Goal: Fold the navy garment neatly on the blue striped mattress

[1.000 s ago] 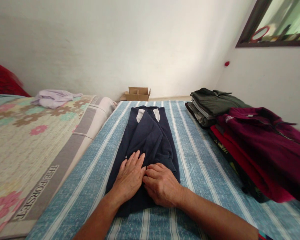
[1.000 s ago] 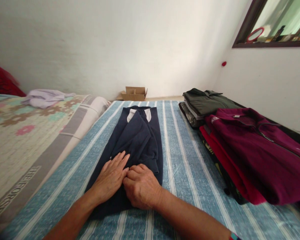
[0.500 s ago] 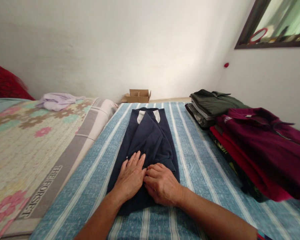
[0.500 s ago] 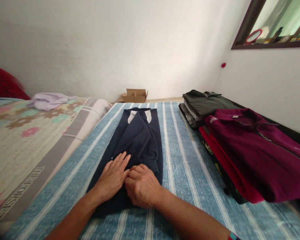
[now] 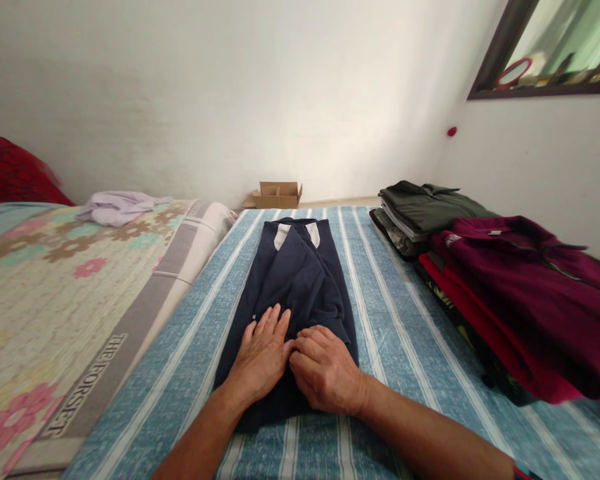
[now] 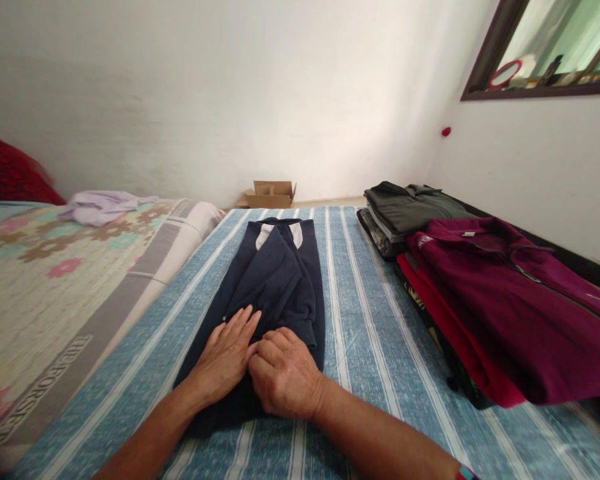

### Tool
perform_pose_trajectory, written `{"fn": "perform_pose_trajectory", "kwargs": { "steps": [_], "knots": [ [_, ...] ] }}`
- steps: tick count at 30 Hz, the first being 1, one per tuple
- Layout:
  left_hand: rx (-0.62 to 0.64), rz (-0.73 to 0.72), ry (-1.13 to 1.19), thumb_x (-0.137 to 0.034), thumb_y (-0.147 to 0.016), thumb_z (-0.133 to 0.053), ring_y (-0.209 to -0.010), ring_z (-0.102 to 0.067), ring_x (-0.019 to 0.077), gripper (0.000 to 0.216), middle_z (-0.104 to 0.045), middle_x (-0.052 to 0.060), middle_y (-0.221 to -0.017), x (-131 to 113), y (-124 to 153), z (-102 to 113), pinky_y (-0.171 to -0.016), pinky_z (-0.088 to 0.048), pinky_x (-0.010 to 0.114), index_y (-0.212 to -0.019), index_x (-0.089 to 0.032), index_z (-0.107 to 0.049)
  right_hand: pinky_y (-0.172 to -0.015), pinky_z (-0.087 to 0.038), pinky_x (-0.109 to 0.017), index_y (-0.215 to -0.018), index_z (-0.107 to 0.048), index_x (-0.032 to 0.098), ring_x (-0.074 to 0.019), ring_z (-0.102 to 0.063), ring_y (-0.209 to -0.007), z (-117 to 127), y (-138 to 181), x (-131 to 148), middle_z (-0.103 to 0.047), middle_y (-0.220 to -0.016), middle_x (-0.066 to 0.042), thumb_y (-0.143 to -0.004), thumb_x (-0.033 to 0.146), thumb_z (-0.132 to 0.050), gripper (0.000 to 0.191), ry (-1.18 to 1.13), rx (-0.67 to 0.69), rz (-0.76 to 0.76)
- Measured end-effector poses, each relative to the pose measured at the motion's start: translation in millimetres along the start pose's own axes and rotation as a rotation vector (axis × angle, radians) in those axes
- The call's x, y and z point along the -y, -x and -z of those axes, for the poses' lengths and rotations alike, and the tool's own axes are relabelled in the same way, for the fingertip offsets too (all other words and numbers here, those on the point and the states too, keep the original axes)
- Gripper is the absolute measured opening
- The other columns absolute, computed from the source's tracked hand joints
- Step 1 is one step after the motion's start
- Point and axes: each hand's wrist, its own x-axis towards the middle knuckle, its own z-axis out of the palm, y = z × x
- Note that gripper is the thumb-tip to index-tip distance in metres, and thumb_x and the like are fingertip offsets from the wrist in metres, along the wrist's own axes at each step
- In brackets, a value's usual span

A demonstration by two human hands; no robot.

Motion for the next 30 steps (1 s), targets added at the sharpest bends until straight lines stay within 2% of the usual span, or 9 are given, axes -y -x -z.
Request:
{"fn": "perform_pose_trajectory", "kwargs": {
  "steps": [4,7,11,17,20,22,27,30],
  "knots": [
    [0.005,-0.006,0.045,-0.020,-0.086,-0.029,-0.138,-0.022,0.0244,0.057,-0.026,0.014,-0.150,3.3,0.2,-2.1,-0.108,-0.023,0.047,-0.142,-0.012,-0.030,-0.096,-0.036,-0.041,-0.105,-0.057,0.012,-0.0236,-0.048,-0.107,3.6,-1.2,3.2,-0.062,-0.106,-0.012,-0.090,0.020,-0.039,0.025,0.033,-0.001,-0.029],
    [-0.020,0.020,0.094,-0.015,-0.083,-0.030,-0.138,-0.022,0.0239,0.063,-0.027,0.016,-0.149,6.7,-1.0,-7.9,-0.109,-0.023,0.045,-0.144,-0.008,-0.020,-0.097,-0.035,-0.041,-0.106,-0.057,0.015,-0.0241,-0.048,-0.110,2.4,-2.4,4.1,-0.059,-0.113,-0.011,-0.090,0.029,-0.043,0.025,0.025,0.047,-0.098],
    [-0.046,0.036,0.144,-0.013,-0.080,-0.032,-0.138,-0.023,0.0248,0.068,-0.027,0.021,-0.148,7.7,-1.9,-10.8,-0.110,-0.022,0.047,-0.144,-0.001,-0.011,-0.098,-0.034,-0.042,-0.104,-0.057,0.016,-0.0245,-0.049,-0.109,-1.3,-2.1,2.8,-0.060,-0.114,-0.011,-0.088,0.040,-0.048,0.030,0.004,0.101,-0.108],
    [-0.064,0.038,0.208,-0.013,-0.081,-0.031,-0.139,-0.021,0.0228,0.069,-0.026,0.019,-0.149,10.6,-0.9,-13.1,-0.111,-0.021,0.046,-0.145,-0.004,-0.007,-0.108,-0.023,-0.045,-0.121,-0.051,0.012,-0.0275,-0.040,-0.125,-1.3,-0.6,1.2,-0.051,-0.130,-0.015,-0.088,0.054,-0.046,0.053,0.023,0.144,-0.096],
    [-0.127,-0.009,0.240,-0.011,-0.077,-0.034,-0.138,-0.022,0.0224,0.076,-0.025,0.018,-0.149,15.9,-0.7,-17.1,-0.111,-0.022,0.046,-0.145,-0.007,-0.002,-0.109,-0.022,-0.047,-0.127,-0.047,0.011,-0.0279,-0.037,-0.128,-1.8,-1.2,0.2,-0.050,-0.132,-0.017,-0.086,0.061,-0.043,0.064,0.001,0.197,-0.093],
    [-0.169,-0.045,0.254,-0.009,-0.075,-0.036,-0.138,-0.023,0.0221,0.080,-0.025,0.018,-0.149,18.3,-0.8,-18.3,-0.110,-0.024,0.045,-0.146,-0.010,0.001,-0.108,-0.023,-0.048,-0.128,-0.046,0.012,-0.0275,-0.038,-0.127,-2.9,-1.5,-0.5,-0.051,-0.131,-0.017,-0.086,0.061,-0.044,0.064,-0.008,0.220,-0.090],
    [-0.169,-0.038,0.261,-0.011,-0.074,-0.037,-0.138,-0.023,0.0231,0.077,-0.026,0.019,-0.149,15.6,1.1,-11.5,-0.111,-0.026,0.044,-0.145,-0.007,-0.008,-0.107,-0.025,-0.045,-0.126,-0.047,0.013,-0.0267,-0.041,-0.125,-3.2,-2.2,-1.0,-0.051,-0.131,-0.016,-0.087,0.056,-0.045,0.058,0.009,0.220,-0.091],
    [-0.126,-0.064,0.264,-0.019,-0.074,-0.044,-0.139,-0.021,0.0258,0.076,-0.022,0.016,-0.151,17.7,6.2,2.3,-0.111,-0.025,0.045,-0.145,-0.010,-0.018,-0.106,-0.027,-0.046,-0.123,-0.048,0.012,-0.0268,-0.041,-0.124,-1.3,-3.8,-0.4,-0.052,-0.129,-0.016,-0.086,0.054,-0.048,0.056,0.014,0.226,-0.093]
  ]
}}
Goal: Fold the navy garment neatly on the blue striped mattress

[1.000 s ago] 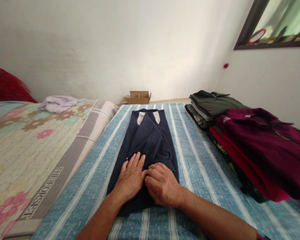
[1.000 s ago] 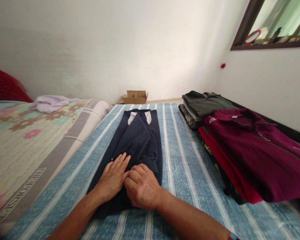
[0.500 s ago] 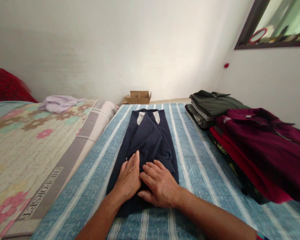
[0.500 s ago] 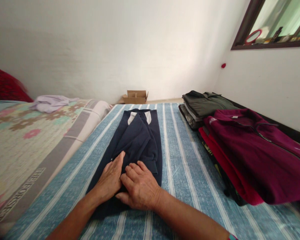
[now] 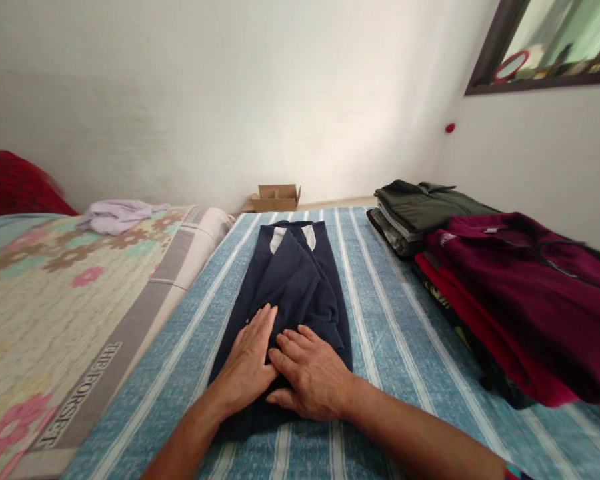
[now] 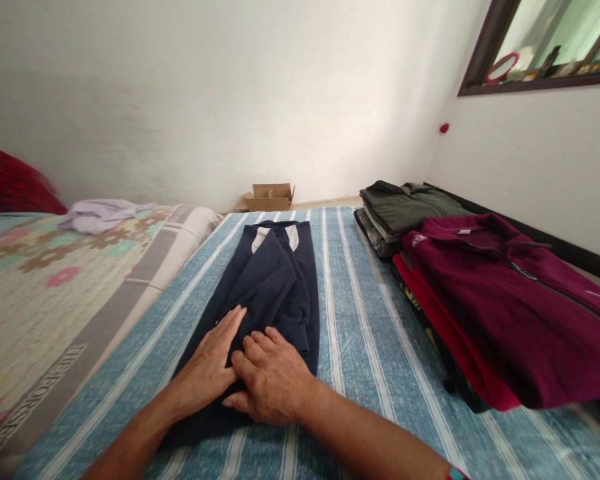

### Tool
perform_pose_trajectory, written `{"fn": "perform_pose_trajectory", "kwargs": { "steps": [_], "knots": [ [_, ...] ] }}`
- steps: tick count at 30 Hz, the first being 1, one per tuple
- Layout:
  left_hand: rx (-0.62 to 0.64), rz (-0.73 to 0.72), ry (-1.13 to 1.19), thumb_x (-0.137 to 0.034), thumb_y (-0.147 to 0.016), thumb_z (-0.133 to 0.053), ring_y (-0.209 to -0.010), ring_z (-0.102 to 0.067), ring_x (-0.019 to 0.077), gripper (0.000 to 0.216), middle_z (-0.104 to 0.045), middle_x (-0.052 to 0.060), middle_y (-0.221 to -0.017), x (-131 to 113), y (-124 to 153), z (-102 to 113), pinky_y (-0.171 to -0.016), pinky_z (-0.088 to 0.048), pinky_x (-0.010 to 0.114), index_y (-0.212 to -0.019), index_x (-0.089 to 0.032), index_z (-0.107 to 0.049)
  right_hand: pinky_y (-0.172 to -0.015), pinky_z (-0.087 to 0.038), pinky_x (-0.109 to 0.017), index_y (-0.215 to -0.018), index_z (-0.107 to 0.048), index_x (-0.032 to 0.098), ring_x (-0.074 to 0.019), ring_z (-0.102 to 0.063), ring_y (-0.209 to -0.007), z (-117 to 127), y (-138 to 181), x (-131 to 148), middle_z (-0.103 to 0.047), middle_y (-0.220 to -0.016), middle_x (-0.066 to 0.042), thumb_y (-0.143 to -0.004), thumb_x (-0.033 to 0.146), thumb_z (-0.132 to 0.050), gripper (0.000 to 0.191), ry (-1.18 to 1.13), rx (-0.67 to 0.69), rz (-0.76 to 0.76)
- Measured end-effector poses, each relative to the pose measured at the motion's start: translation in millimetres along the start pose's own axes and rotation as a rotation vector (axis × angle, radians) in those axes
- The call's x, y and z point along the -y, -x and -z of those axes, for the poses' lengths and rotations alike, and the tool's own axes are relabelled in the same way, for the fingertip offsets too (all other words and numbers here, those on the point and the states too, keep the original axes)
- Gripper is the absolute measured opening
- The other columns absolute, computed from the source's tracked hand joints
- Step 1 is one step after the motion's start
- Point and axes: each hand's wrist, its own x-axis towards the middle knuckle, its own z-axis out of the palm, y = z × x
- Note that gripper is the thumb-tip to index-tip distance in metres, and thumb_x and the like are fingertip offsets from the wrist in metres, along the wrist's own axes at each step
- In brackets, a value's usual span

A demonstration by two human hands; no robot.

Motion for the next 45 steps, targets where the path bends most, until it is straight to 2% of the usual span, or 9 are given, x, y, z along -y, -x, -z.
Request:
{"fn": "perform_pose_trajectory", "kwargs": {
  "steps": [4,8,11,14,20,27,32,37,45],
  "knots": [
    [0.085,-0.064,0.049,-0.025,-0.073,-0.051,-0.137,-0.025,0.0232,0.074,-0.023,0.008,-0.152,6.6,1.9,30.6,-0.110,-0.029,0.037,-0.143,-0.018,-0.028,-0.105,-0.029,-0.045,-0.124,-0.047,0.011,-0.0271,-0.041,-0.124,2.1,-1.2,1.0,-0.050,-0.130,-0.018,-0.087,0.052,-0.049,0.055,0.025,0.022,0.007],
    [0.058,-0.070,0.073,-0.031,-0.081,-0.042,-0.134,-0.033,0.0200,0.057,-0.033,0.006,-0.148,11.7,-12.7,43.8,-0.110,-0.027,0.035,-0.137,-0.017,-0.041,-0.103,-0.033,-0.043,-0.125,-0.047,0.009,-0.0282,-0.042,-0.123,1.3,-1.3,2.3,-0.048,-0.132,-0.020,-0.086,0.049,-0.051,0.055,0.053,0.025,0.025],
    [0.010,-0.081,0.058,-0.031,-0.087,-0.032,-0.134,-0.032,0.0193,0.051,-0.037,0.009,-0.146,9.7,-32.9,33.4,-0.111,-0.026,0.036,-0.131,-0.011,-0.047,-0.100,-0.036,-0.042,-0.122,-0.049,0.008,-0.0288,-0.043,-0.121,0.3,-1.5,3.2,-0.049,-0.131,-0.020,-0.084,0.047,-0.055,0.055,0.051,0.027,0.019],
    [-0.007,-0.130,-0.030,-0.029,-0.089,-0.029,-0.136,-0.027,0.0205,0.051,-0.034,0.013,-0.146,7.0,-52.2,17.3,-0.110,-0.026,0.038,-0.133,-0.009,-0.044,-0.098,-0.038,-0.043,-0.121,-0.049,0.008,-0.0293,-0.043,-0.122,0.6,-2.1,4.5,-0.049,-0.130,-0.021,-0.084,0.046,-0.056,0.053,0.045,0.031,0.023],
    [0.148,-0.059,-0.201,-0.041,-0.090,-0.030,-0.140,-0.016,0.0271,0.060,-0.023,0.016,-0.151,8.3,-69.7,-0.8,-0.108,-0.022,0.048,-0.142,-0.011,-0.031,-0.100,-0.037,-0.047,-0.125,-0.047,0.008,-0.0331,-0.039,-0.124,0.7,-1.5,10.1,-0.046,-0.132,-0.022,-0.082,0.051,-0.057,0.062,0.049,0.046,-0.014],
    [0.212,-0.005,-0.185,-0.048,-0.089,-0.030,-0.140,-0.014,0.0270,0.063,-0.020,0.013,-0.152,9.2,-71.7,-1.5,-0.109,-0.018,0.049,-0.143,-0.015,-0.031,-0.106,-0.027,-0.051,-0.130,-0.043,0.005,-0.0380,-0.032,-0.129,0.4,0.6,16.4,-0.040,-0.137,-0.025,-0.082,0.058,-0.052,0.072,0.046,0.092,-0.047],
    [0.208,-0.009,-0.166,-0.050,-0.089,-0.031,-0.139,-0.019,0.0279,0.066,-0.024,0.018,-0.150,5.0,-78.4,7.3,-0.108,-0.022,0.047,-0.142,-0.010,-0.030,-0.106,-0.028,-0.052,-0.134,-0.039,0.010,-0.0369,-0.031,-0.131,1.3,1.3,18.2,-0.039,-0.138,-0.025,-0.083,0.057,-0.051,0.070,0.013,0.128,-0.062],
    [0.041,0.047,-0.233,-0.049,-0.092,-0.027,-0.139,-0.018,0.0303,0.064,-0.024,0.021,-0.149,-3.2,-106.8,10.1,-0.107,-0.022,0.049,-0.140,-0.007,-0.033,-0.103,-0.030,-0.055,-0.139,-0.032,0.017,-0.0402,-0.030,-0.131,1.9,2.4,19.0,-0.036,-0.140,-0.024,-0.085,0.056,-0.049,0.069,-0.004,0.149,-0.057],
    [0.116,0.203,-0.232,-0.066,-0.087,-0.019,-0.141,-0.007,0.0303,0.077,-0.012,0.015,-0.153,0.1,-156.2,-10.0,-0.110,-0.015,0.051,-0.146,-0.016,-0.023,-0.103,-0.027,-0.058,-0.142,-0.027,0.021,-0.0397,-0.025,-0.133,9.8,0.2,19.5,-0.032,-0.143,-0.023,-0.089,0.055,-0.042,0.065,-0.077,0.220,-0.058]
  ]
}}
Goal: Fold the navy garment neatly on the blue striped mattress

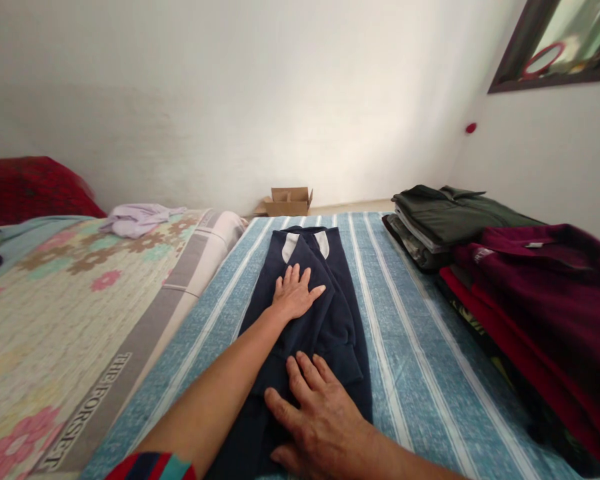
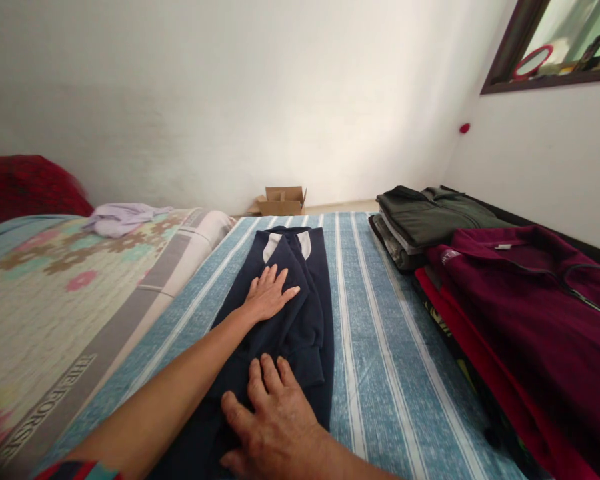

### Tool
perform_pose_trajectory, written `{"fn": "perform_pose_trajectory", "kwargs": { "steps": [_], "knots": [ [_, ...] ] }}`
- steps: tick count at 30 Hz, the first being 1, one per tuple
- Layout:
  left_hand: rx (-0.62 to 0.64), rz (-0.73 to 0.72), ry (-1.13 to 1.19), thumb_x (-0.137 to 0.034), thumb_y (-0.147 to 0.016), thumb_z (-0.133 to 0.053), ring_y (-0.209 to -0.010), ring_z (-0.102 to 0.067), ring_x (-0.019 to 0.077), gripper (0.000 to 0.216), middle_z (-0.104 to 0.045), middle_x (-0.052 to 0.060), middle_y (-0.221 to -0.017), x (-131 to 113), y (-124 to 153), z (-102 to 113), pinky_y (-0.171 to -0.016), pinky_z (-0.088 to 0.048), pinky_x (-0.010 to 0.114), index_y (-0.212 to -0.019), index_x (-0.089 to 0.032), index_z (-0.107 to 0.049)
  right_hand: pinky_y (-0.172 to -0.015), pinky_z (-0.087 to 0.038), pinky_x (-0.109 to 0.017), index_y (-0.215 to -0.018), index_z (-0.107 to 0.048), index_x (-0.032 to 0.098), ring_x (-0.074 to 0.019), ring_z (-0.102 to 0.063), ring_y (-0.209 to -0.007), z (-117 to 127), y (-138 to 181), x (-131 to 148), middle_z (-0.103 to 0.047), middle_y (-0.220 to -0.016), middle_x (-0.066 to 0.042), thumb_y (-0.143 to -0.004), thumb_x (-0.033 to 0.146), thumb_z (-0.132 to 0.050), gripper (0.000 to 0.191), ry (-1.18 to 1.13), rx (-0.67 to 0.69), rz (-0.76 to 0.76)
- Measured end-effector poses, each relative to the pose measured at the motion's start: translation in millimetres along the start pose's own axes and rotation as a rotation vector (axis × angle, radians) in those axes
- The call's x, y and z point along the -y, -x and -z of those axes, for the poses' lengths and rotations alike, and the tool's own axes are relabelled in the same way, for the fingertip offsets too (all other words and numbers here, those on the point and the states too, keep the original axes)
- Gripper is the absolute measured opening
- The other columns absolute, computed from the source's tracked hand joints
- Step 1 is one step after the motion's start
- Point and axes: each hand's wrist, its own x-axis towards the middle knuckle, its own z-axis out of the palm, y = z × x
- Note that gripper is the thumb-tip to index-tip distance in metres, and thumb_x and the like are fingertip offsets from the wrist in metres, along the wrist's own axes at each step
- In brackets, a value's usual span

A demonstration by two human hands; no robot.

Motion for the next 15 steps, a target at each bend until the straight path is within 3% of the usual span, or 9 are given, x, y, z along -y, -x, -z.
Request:
{"fn": "perform_pose_trajectory", "kwargs": {
  "steps": [10,15],
  "knots": [
    [0.071,0.037,-0.025,-0.079,-0.077,-0.018,-0.140,-0.010,0.0342,0.092,-0.014,0.015,-0.153,0.5,-17.5,-0.2,-0.108,-0.015,0.055,-0.147,-0.019,-0.020,-0.100,-0.030,-0.061,-0.140,-0.030,0.022,-0.0411,-0.027,-0.132,-9.5,-4.6,-5.0,-0.036,-0.140,-0.025,-0.087,0.056,-0.045,0.064,0.000,0.004,0.006],
    [0.024,0.080,-0.039,-0.076,-0.079,-0.015,-0.140,-0.012,0.0342,0.089,-0.017,0.016,-0.152,-11.5,-30.9,3.0,-0.110,-0.013,0.052,-0.145,-0.017,-0.026,-0.097,-0.036,-0.059,-0.139,-0.032,0.024,-0.0389,-0.034,-0.130,-20.3,-4.6,-5.9,-0.039,-0.139,-0.022,-0.084,0.061,-0.047,0.068,0.093,-0.071,0.020]
  ]
}}
